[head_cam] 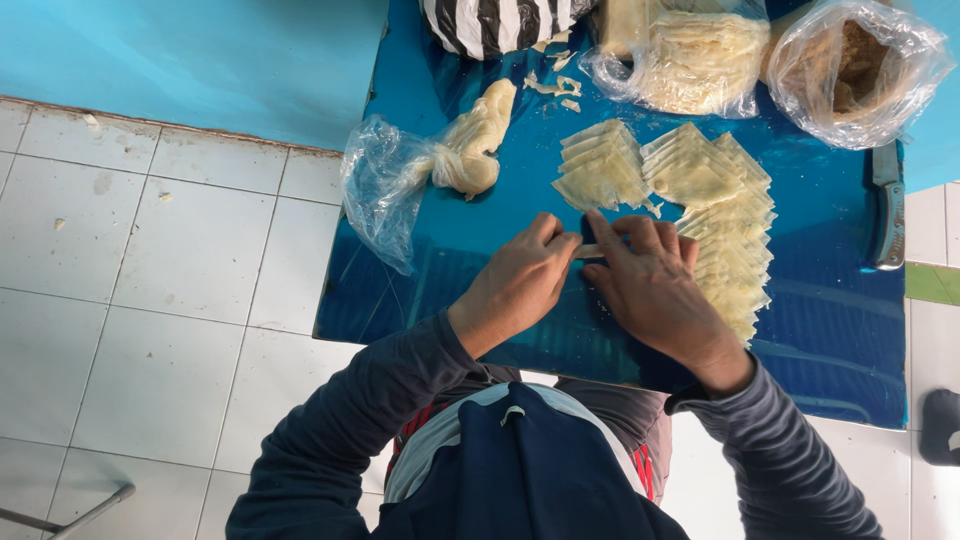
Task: The person folds square pastry wrappers into filled triangular pastries at a blue table. They take a wrapper, add filling from a plastic bag by hand, fold the wrapper over the filling, press the edges closed, and stack the finished pastries with the growing pile on the table.
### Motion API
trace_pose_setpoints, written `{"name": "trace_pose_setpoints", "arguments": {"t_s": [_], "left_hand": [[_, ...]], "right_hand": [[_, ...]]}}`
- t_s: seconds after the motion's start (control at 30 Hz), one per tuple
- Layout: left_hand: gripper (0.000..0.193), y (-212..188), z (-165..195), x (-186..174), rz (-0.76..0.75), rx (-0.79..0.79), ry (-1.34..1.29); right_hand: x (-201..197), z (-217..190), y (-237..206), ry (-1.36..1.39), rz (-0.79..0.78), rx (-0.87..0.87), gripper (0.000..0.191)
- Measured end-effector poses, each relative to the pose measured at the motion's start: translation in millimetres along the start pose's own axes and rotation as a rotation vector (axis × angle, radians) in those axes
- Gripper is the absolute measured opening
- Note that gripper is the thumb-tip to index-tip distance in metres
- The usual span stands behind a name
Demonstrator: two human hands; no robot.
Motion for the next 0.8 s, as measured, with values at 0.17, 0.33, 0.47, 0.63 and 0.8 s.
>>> {"name": "trace_pose_setpoints", "arguments": {"t_s": [0.17, 0.33, 0.47, 0.63, 0.8], "left_hand": [[0.019, 1.4, -3.6, 3.6, -0.036, -0.022, 0.031], [0.016, 0.1, -6.6, 5.9, -0.033, -0.010, 0.065], [0.015, 1.9, -6.1, 4.1, -0.016, 0.010, 0.060], [0.029, 4.1, 3.5, -8.3, 0.034, 0.098, 0.017], [0.044, 0.5, 11.7, -26.3, 0.172, 0.186, -0.028]], "right_hand": [[-2.0, 11.4, -5.4, 0.196, -0.017, -0.014, 0.043], [11.4, 11.6, 0.7, 0.144, 0.129, -0.064, 0.026], [15.9, 8.7, 5.8, 0.122, 0.207, -0.074, 0.017], [5.4, -4.3, -5.9, 0.068, 0.278, -0.047, 0.012], [-17.1, -21.6, -97.5, 0.456, 0.229, 0.216, 0.014]]}}
Point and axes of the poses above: each hand's wrist, its own y-axis towards the middle knuckle, its own x-axis out of the palm, z = x × y, the point moved 2 cm from there along y, towards the middle knuckle, and after that the axes turned 8 degrees about -z, right-handed, at the moved point
